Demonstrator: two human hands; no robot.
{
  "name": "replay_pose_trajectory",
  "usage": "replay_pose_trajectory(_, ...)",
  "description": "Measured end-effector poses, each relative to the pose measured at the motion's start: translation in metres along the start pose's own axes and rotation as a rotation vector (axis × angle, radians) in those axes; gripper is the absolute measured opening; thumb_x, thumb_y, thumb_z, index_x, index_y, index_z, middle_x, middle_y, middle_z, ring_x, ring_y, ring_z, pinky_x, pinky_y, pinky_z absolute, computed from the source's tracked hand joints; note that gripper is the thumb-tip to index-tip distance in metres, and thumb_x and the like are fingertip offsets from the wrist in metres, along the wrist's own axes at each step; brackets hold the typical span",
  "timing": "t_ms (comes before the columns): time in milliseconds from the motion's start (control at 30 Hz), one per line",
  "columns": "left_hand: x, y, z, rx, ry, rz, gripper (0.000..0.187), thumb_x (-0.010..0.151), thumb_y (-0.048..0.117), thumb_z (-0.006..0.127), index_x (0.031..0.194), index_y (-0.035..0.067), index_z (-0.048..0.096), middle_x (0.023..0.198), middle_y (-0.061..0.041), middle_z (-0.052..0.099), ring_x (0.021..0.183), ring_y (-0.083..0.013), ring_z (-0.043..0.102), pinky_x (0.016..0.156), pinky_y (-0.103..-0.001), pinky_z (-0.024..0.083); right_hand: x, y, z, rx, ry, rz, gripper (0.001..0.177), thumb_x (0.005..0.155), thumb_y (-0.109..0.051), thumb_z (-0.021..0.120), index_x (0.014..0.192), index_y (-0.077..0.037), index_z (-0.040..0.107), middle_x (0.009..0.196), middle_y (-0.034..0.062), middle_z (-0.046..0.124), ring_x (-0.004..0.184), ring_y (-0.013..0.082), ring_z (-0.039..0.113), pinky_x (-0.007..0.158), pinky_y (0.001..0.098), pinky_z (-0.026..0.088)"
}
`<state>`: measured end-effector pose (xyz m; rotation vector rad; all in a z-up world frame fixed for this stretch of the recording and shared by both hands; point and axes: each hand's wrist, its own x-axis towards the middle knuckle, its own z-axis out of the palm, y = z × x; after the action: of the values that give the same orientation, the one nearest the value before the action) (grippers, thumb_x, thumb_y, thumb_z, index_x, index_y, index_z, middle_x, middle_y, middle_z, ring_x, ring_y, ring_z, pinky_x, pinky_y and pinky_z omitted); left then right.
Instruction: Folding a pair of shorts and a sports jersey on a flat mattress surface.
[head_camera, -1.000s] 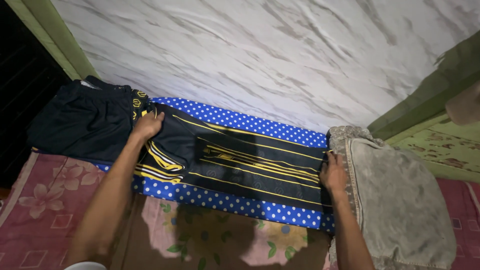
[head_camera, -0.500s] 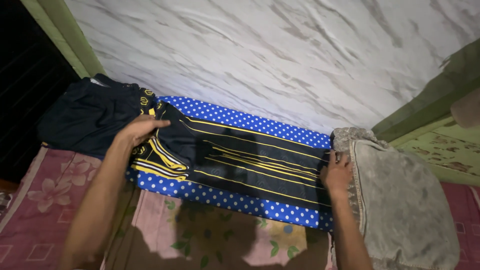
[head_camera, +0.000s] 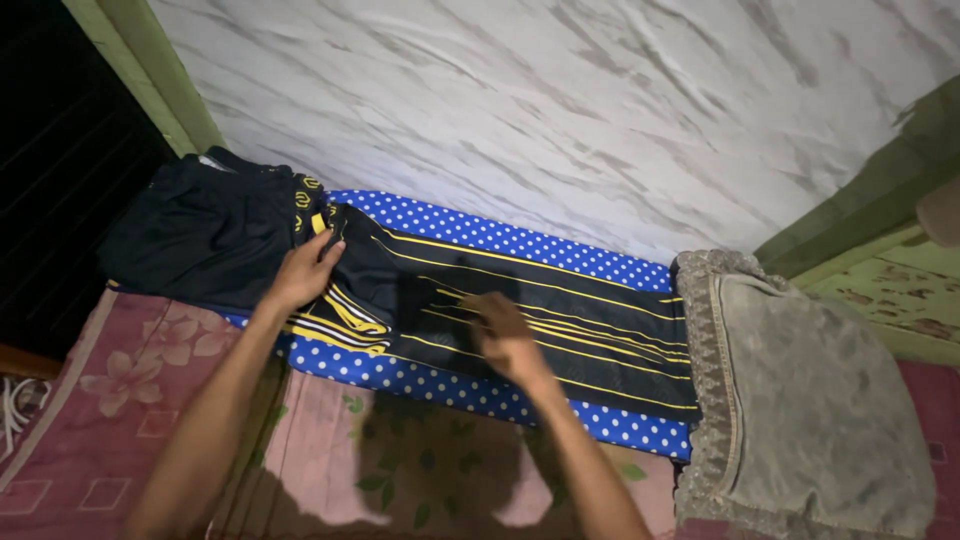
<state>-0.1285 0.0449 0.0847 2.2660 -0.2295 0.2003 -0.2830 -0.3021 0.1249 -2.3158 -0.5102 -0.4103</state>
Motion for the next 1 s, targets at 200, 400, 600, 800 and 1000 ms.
replay_pose_trajectory(200, -0.019, 0.038, -0.013, 0.326, 0.145, 0.057, 0.031, 0.106, 0.037, 0.052, 0.122, 0.014, 0.066, 0.081, -0.028, 0.07, 0.079, -0.0507, 0.067, 0.07, -0.06, 0.052, 0.013, -0.015, 0.07, -0.238, -0.095, -0.13, 0.055, 0.087, -0.026, 0.071, 0.14, -0.018, 0.061, 0.143, 0.0172, 0.055, 0.128, 0.0398, 0.053, 0.104, 0.0514, 0.044)
replay_pose_trajectory(400, -0.009, 0.002, -0.002, 0.622, -0.067, -0.254, 0.037, 0.097, 0.038, 0.06, 0.114, 0.006, 0.06, 0.099, -0.027, 0.073, 0.094, -0.0461, 0.07, 0.082, -0.055, 0.054, 0.009, -0.016, 0.062, -0.189, -0.099, -0.061, 0.053, 0.09, -0.025, 0.069, 0.142, -0.018, 0.06, 0.147, 0.0153, 0.053, 0.132, 0.0382, 0.052, 0.108, 0.0503, 0.041)
replay_pose_trajectory(600, -0.02, 0.077, 0.015, 0.845, 0.385, 0.161, 0.034, 0.078, 0.019, 0.065, 0.11, 0.007, 0.062, 0.105, -0.016, 0.067, 0.099, -0.034, 0.067, 0.083, -0.049, 0.05, 0.026, 0.013, 0.055, -0.26, 0.085, -0.001, 0.045, 0.1, -0.02, 0.06, 0.143, -0.01, 0.058, 0.149, 0.0133, 0.052, 0.137, 0.0334, 0.052, 0.114, 0.0486, 0.044)
replay_pose_trajectory(800, -0.007, 0.081, 0.099, 0.498, 0.027, 0.507, 0.038, 0.096, 0.022, 0.056, 0.131, 0.008, 0.06, 0.14, -0.013, 0.057, 0.132, -0.0336, 0.052, 0.106, -0.054, 0.044, 0.037, 0.075, 0.054, -0.607, 0.015, 0.194, 0.057, 0.101, -0.032, 0.052, 0.15, -0.005, 0.042, 0.159, 0.0175, 0.04, 0.146, 0.0357, 0.035, 0.108, 0.0636, 0.031)
replay_pose_trajectory(1000, -0.013, 0.047, 0.143, 0.53, -0.028, 0.378, 0.054, 0.099, 0.042, 0.051, 0.149, 0.022, 0.051, 0.161, -0.005, 0.04, 0.148, -0.0322, 0.034, 0.119, -0.054, 0.024, -0.02, 0.184, 0.014, -0.635, 0.075, 0.226, 0.062, 0.104, -0.037, 0.048, 0.155, -0.005, 0.036, 0.164, 0.0184, 0.033, 0.151, 0.038, 0.03, 0.116, 0.0617, 0.028)
